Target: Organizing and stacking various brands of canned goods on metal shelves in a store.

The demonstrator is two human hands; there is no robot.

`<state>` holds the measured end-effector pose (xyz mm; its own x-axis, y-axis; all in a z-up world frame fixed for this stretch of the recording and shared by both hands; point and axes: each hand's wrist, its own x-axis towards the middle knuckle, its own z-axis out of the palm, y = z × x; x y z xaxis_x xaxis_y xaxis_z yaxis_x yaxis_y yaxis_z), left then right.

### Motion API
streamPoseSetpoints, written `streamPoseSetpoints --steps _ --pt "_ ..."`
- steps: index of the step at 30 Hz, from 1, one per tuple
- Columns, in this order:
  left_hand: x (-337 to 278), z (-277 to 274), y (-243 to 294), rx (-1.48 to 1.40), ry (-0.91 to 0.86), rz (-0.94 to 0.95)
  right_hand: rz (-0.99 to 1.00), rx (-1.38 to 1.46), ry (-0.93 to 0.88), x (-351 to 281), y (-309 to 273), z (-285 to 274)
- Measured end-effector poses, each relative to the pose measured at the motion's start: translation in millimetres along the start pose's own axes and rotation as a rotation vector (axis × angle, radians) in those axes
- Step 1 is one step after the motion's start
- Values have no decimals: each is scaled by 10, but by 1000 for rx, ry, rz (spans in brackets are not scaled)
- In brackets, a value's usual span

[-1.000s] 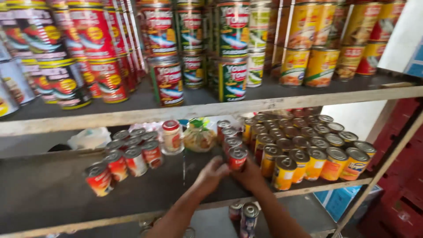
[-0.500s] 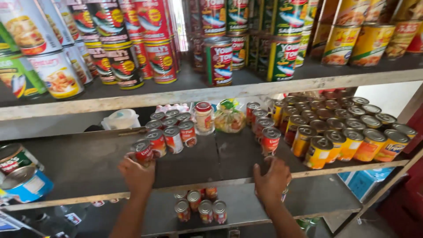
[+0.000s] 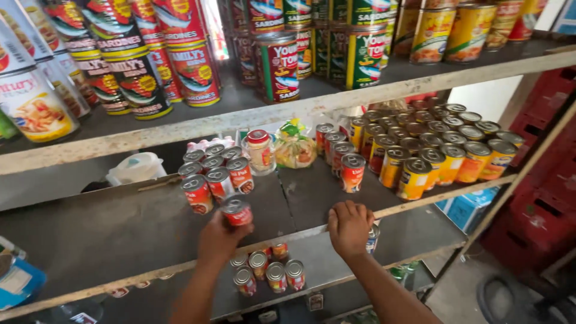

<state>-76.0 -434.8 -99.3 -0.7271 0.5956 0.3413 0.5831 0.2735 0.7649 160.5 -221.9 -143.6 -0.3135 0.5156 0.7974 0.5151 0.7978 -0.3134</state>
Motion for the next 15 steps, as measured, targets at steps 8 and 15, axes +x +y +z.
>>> streamPoseSetpoints --steps 8,15 --pt "-6 1042 705 -240 -270 79 55 304 -214 76 125 -353" --pt "-9 1586 1436 -257 -241 57 62 542 -70 251 466 -376"
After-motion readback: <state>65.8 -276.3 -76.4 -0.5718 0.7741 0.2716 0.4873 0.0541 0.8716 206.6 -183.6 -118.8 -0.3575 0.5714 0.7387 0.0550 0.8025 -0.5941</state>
